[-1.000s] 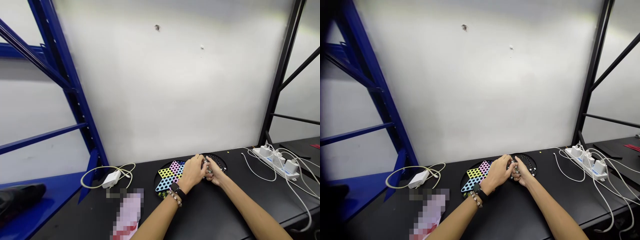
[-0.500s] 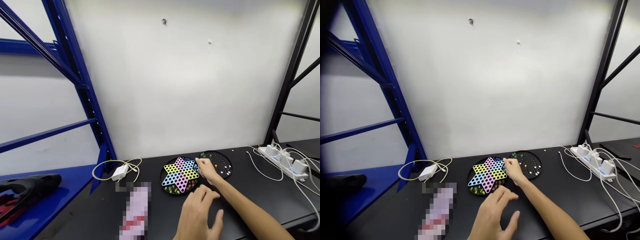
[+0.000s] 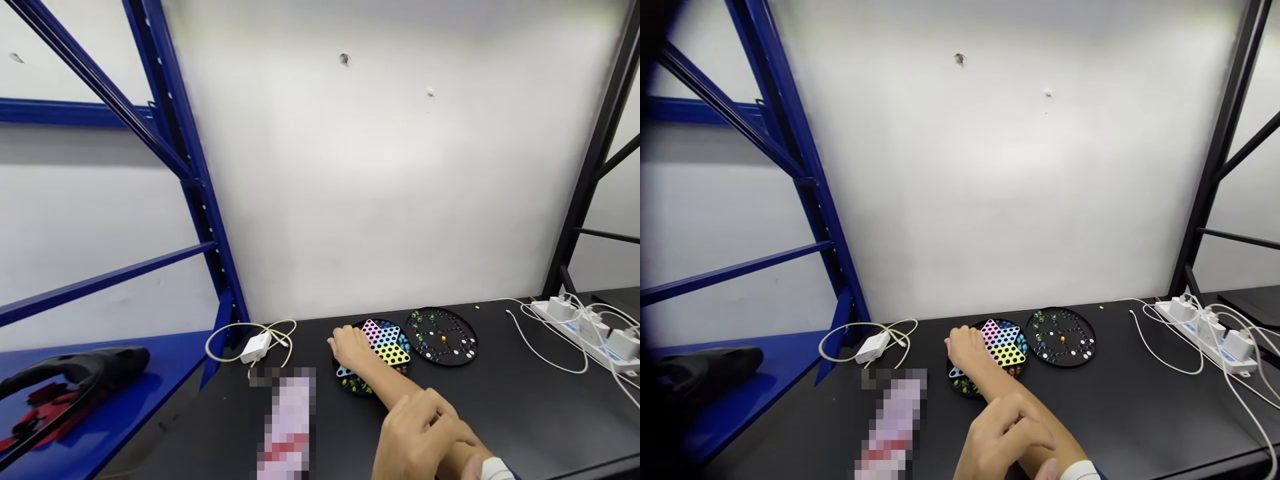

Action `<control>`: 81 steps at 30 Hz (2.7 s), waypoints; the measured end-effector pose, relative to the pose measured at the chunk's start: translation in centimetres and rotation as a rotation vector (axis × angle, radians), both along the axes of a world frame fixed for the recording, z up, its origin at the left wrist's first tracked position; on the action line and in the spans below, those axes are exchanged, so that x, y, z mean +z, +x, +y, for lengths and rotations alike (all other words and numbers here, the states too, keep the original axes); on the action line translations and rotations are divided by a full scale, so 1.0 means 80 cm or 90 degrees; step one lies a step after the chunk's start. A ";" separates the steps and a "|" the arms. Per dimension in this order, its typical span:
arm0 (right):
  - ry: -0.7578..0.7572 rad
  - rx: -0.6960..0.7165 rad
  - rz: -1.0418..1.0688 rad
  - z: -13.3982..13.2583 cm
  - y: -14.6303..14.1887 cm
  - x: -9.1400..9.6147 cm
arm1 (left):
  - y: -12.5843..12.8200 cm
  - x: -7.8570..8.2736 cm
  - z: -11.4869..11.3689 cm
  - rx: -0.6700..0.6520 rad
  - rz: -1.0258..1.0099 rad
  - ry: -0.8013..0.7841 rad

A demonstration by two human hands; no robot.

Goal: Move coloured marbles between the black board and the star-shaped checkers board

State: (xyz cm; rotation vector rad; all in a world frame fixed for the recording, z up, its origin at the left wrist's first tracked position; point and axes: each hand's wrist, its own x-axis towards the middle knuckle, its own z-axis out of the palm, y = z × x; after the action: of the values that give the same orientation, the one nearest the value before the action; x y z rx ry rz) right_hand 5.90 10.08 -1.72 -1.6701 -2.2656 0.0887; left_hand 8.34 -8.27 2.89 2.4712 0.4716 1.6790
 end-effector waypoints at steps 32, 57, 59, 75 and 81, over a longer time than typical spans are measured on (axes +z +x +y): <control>0.018 0.019 0.176 0.011 -0.016 -0.009 | -0.017 0.012 -0.003 -0.096 0.078 -0.222; 0.012 -0.269 0.370 0.006 0.319 -0.029 | -0.165 -0.026 0.232 0.262 0.510 -0.489; 0.003 -0.251 0.335 0.006 0.317 -0.034 | -0.172 -0.030 0.236 0.289 0.469 -0.474; -0.021 -0.229 0.013 0.030 0.259 -0.045 | -0.174 -0.011 0.210 0.406 0.399 -0.423; -0.061 -0.244 -0.018 0.049 0.259 -0.047 | -0.182 -0.014 0.215 0.414 0.360 -0.428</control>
State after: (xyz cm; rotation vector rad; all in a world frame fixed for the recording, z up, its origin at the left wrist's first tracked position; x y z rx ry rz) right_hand 26.59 13.97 -5.47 -2.1344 -1.9447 0.0852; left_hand -6.23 8.91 1.80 2.3067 1.7106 0.6591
